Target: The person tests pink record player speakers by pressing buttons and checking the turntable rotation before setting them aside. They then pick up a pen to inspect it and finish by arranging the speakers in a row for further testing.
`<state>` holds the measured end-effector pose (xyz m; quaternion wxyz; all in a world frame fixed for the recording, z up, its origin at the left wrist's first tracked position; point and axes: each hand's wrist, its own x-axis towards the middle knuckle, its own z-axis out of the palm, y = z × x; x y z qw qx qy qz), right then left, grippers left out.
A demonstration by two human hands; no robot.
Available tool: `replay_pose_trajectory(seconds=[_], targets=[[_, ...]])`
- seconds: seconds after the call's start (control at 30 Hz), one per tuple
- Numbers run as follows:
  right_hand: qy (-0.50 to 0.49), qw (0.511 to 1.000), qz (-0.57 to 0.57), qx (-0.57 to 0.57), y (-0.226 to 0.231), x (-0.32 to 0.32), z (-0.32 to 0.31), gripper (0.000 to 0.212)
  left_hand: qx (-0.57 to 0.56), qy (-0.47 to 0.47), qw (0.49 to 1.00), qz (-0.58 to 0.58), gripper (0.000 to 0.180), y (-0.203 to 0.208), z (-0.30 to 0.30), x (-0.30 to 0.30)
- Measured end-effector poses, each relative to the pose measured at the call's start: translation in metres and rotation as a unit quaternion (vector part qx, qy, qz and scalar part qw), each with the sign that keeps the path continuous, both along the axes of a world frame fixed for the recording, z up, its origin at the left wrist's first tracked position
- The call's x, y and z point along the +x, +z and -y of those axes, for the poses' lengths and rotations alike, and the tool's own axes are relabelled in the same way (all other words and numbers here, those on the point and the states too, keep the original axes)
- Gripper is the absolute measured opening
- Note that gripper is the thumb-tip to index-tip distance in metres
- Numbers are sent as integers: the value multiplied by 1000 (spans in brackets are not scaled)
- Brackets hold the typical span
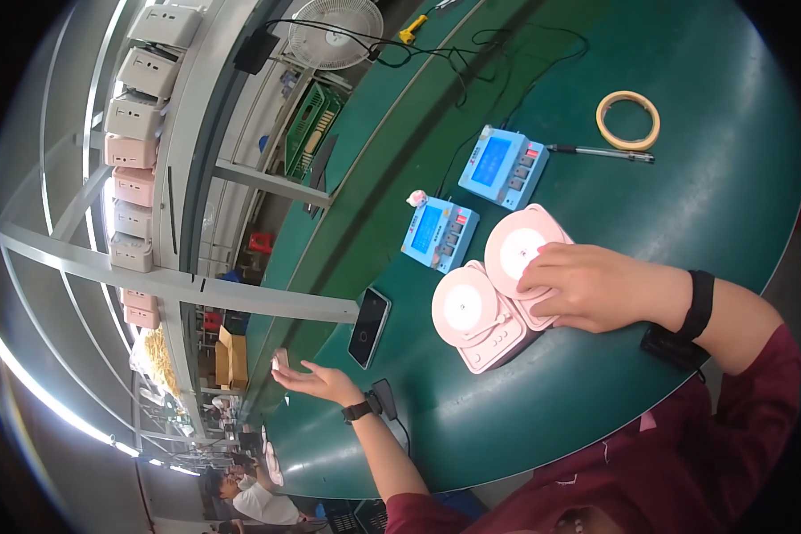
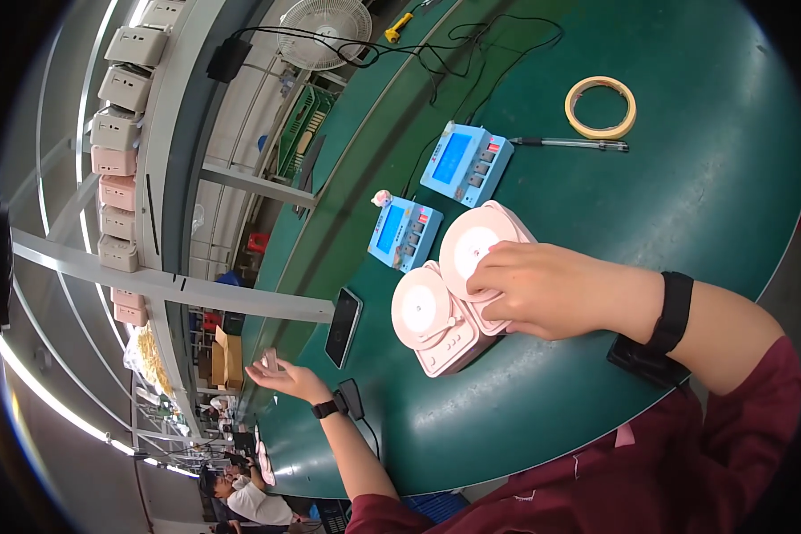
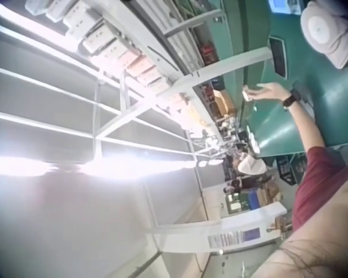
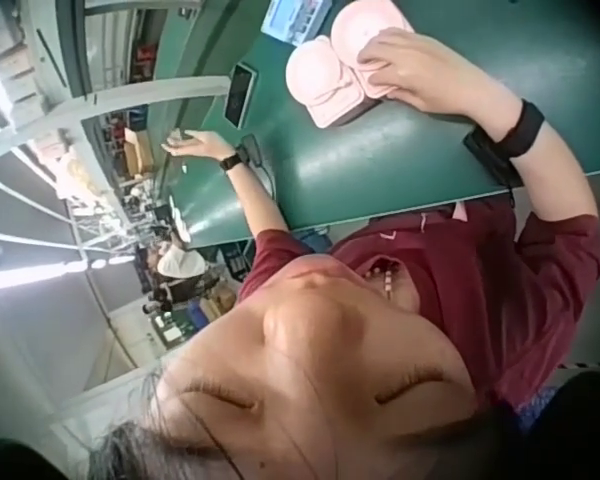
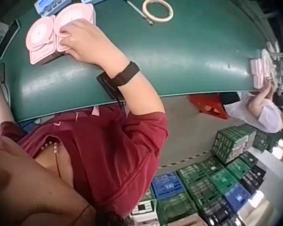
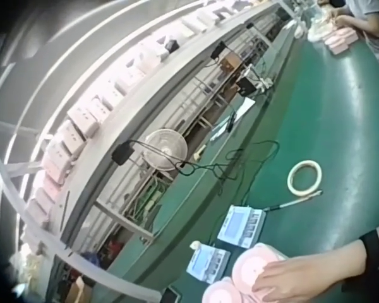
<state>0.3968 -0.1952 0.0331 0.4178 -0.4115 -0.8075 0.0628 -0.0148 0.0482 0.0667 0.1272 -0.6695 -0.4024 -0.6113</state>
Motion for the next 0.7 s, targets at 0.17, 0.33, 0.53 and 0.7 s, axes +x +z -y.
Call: replay_pose_trajectory(seconds=[0.17,0.33,0.53,0.7], targets=[[-10,1000,7,1,-1,0,3,21,7,15,999,38,62,19,12,6],[-15,1000,12,1,4,-4,3,18,-14,-96,986,134,48,32,26,16],[-12,1000,8,-6,11,-7,3,20,-13,-312,947,78,56,47,31,-12],[-12,1000,5,-15,11,-8,5,21,-16,-305,948,86,77,51,40,-8]])
